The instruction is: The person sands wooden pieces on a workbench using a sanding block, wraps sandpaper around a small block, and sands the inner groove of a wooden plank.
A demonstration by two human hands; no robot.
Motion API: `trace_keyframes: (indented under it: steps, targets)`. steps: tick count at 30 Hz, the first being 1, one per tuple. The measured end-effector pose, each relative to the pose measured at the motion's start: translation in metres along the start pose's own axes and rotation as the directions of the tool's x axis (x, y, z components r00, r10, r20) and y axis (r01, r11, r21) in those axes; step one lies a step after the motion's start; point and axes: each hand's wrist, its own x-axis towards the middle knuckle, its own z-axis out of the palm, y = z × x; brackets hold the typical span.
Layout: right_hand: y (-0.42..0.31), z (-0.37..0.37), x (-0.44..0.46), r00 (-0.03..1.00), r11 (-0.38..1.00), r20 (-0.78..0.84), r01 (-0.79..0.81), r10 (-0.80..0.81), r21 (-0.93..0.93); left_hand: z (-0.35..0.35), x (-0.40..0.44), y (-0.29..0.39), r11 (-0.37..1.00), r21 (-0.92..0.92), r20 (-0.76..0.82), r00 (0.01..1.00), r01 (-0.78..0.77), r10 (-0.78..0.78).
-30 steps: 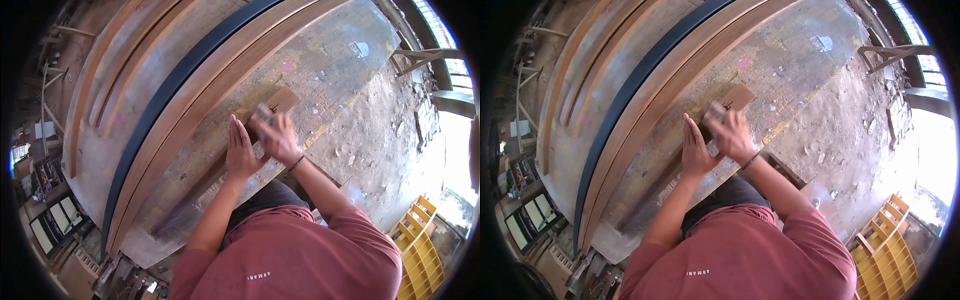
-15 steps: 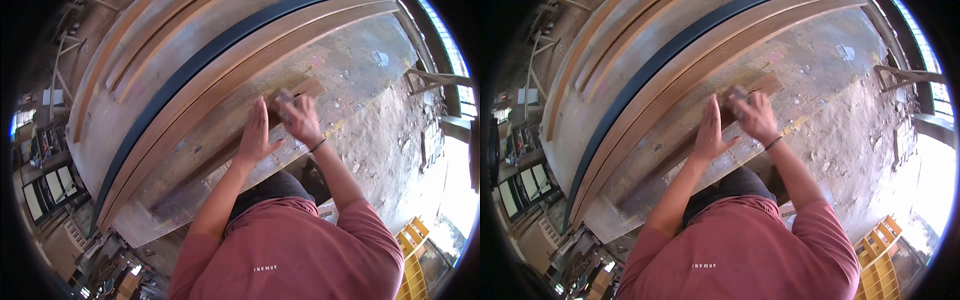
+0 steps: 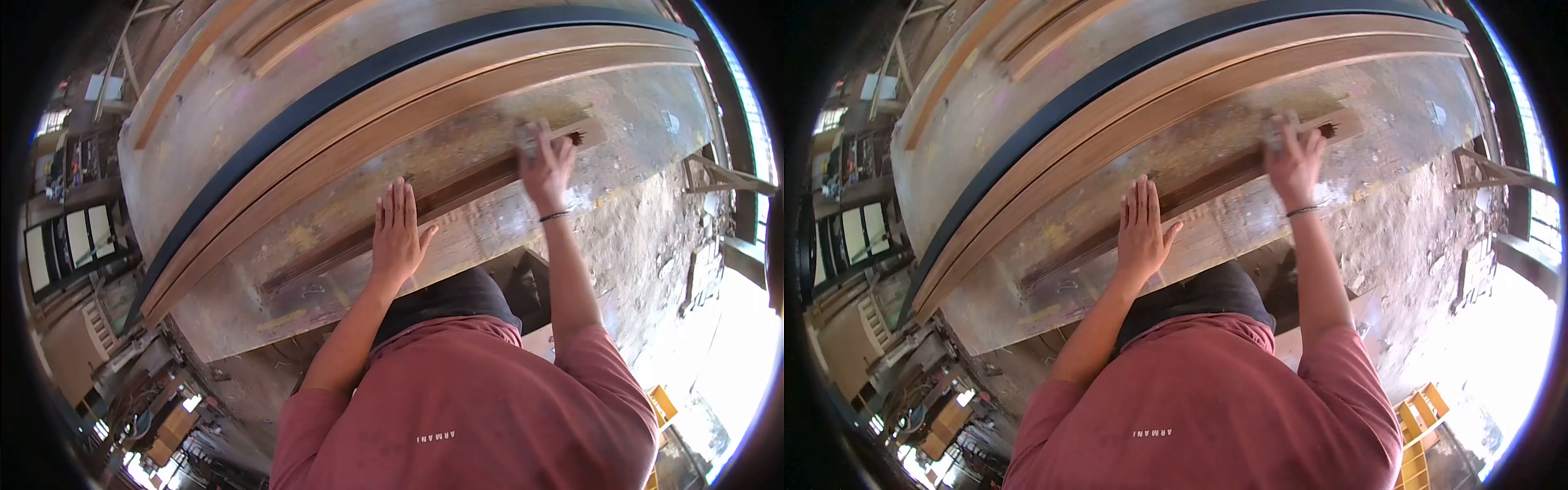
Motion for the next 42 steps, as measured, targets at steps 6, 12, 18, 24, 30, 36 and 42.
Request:
trace_keyframes:
  steps: [6,12,18,24,30,36,42]
  targets:
    - [-0.192,-0.009,-0.08,0.984,0.971,0.17,0.006,-0.048,0.239,-0.013,-0.06,-0.051,0.996,-0.046,-0.038,0.997,0.071,-0.072]
    - [-0.172,0.002,-0.074,0.999,0.973,0.054,-0.009,-0.004,0.232,-0.004,-0.079,-0.082,0.997,-0.065,-0.11,0.994,-0.03,0.023]
    - [-0.27,-0.012,-0.108,0.986,0.959,0.163,-0.086,0.043,0.269,-0.005,-0.078,-0.087,0.972,-0.231,-0.123,0.992,-0.052,0.024]
    - [-0.222,-0.008,-0.072,0.998,0.999,0.055,-0.033,0.031,0.036,-0.031,-0.104,-0.12,0.928,-0.35,-0.122,0.988,-0.131,0.094]
    - [-0.337,-0.007,-0.128,0.98,0.926,0.179,0.012,-0.085,0.377,-0.029,-0.178,-0.198,0.973,-0.032,-0.103,0.968,0.228,-0.23]
    - [-0.304,0.0,-0.111,0.973,0.96,0.175,0.102,-0.15,0.26,-0.036,-0.185,-0.203,0.978,-0.008,-0.103,0.973,0.209,-0.209]
    - [-0.376,0.02,-0.15,0.982,0.953,0.1,0.128,-0.161,0.276,-0.029,-0.176,-0.203,0.978,-0.023,-0.147,0.967,0.209,-0.21]
